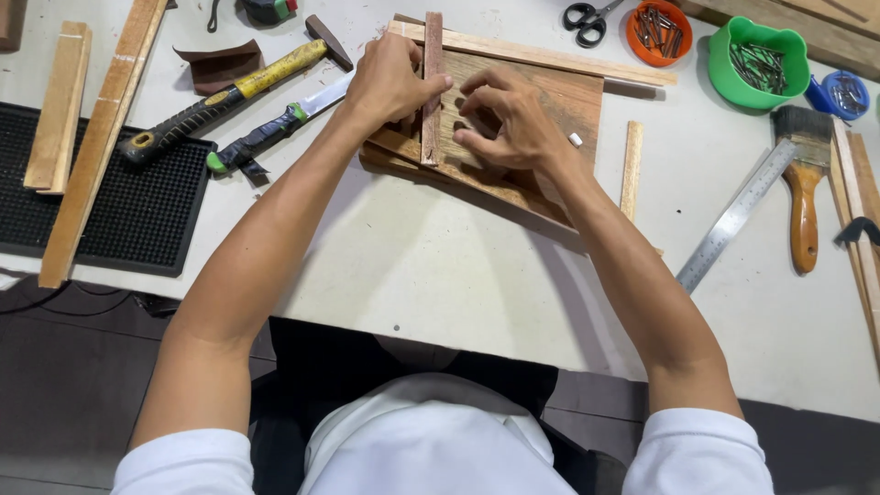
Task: Assemble a small wooden structure by measuring, marking, and hammering pieces together.
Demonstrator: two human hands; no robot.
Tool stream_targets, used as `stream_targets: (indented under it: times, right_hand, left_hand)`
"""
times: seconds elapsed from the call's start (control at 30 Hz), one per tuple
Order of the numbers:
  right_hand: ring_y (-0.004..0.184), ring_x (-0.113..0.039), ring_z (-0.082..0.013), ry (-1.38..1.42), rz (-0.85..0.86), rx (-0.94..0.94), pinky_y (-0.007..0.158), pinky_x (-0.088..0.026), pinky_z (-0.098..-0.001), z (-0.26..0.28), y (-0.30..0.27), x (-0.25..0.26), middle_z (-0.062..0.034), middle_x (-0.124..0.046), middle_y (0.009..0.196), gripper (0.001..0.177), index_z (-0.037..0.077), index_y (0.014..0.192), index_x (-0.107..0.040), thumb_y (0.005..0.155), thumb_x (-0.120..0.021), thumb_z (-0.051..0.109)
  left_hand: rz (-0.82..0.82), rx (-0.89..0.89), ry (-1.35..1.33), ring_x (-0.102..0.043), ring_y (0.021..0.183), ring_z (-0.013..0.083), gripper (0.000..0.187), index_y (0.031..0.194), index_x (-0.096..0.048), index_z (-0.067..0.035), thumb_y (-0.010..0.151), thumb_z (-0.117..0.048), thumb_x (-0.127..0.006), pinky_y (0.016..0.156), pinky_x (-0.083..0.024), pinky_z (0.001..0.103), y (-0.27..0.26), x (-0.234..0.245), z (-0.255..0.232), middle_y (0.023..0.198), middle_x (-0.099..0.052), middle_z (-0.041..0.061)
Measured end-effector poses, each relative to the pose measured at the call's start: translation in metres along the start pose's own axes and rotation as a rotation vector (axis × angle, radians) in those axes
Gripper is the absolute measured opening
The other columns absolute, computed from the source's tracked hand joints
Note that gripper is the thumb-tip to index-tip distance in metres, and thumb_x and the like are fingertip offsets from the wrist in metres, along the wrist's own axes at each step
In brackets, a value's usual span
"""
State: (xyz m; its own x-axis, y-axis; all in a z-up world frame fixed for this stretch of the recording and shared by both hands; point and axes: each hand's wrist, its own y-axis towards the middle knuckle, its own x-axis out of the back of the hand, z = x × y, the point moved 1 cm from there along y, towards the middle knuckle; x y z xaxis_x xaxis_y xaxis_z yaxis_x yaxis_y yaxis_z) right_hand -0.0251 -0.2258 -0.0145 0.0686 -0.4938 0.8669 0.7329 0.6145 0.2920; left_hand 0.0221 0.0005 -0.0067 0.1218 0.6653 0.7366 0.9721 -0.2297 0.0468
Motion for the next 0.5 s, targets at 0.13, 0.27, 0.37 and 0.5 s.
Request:
stream_targets:
  times: [0.13, 0.27, 0.37, 0.5]
  right_hand:
    - [0.105, -0.060, -0.0286, -0.012, 0.039, 0.008, 0.088, -0.057, -0.0495, 0.035, -0.012, 0.003, -0.0131, -0.063, 0.110, 0.058, 0.005, 0.098, -0.073, 0.071, -0.083, 0.056]
    - [0.098, -0.062, -0.0258, -0.055, 0.107, 0.022, 0.087, -0.058, -0.0449, 0.042, -0.016, -0.008, -0.0108, -0.068, 0.103, 0.046, 0.007, 0.102, -0.076, 0.077, -0.084, 0.045]
    - [0.094, -0.065, -0.0235, -0.011, 0.136, -0.031, 0.085, -0.061, -0.0400, 0.042, -0.012, -0.008, -0.0094, -0.070, 0.099, 0.032, 0.008, 0.103, -0.077, 0.084, -0.081, 0.034]
    - [0.094, -0.068, -0.0248, 0.044, 0.078, -0.026, 0.082, -0.063, -0.0399, 0.045, -0.004, -0.002, -0.0119, -0.071, 0.104, 0.027, 0.006, 0.103, -0.077, 0.083, -0.080, 0.023]
  left_hand:
    - [0.004, -0.008, 0.059, -0.067, 0.055, 0.0171, 0.035, 0.077, -0.074, -0.003, 0.081, -0.034, -0.089, 0.052, -0.056, 0.036, -0.010, -0.008, -0.001, 0.066, -0.071, 0.011]
    - [-0.015, 0.011, 0.013, -0.070, 0.059, 0.0187, 0.027, 0.083, -0.075, -0.004, 0.076, -0.026, -0.088, 0.055, -0.059, 0.037, -0.014, -0.012, 0.001, 0.073, -0.073, 0.012]
    - [-0.030, 0.006, 0.016, -0.072, 0.064, 0.0209, 0.035, 0.096, -0.075, 0.000, 0.075, -0.025, -0.089, 0.059, -0.061, 0.037, -0.006, -0.011, 0.001, 0.079, -0.075, 0.016]
    - [-0.015, -0.006, -0.023, -0.075, 0.068, 0.0230, 0.057, 0.122, -0.067, 0.003, 0.074, -0.021, -0.087, 0.064, -0.064, 0.037, 0.007, -0.013, 0.001, 0.089, -0.074, 0.022]
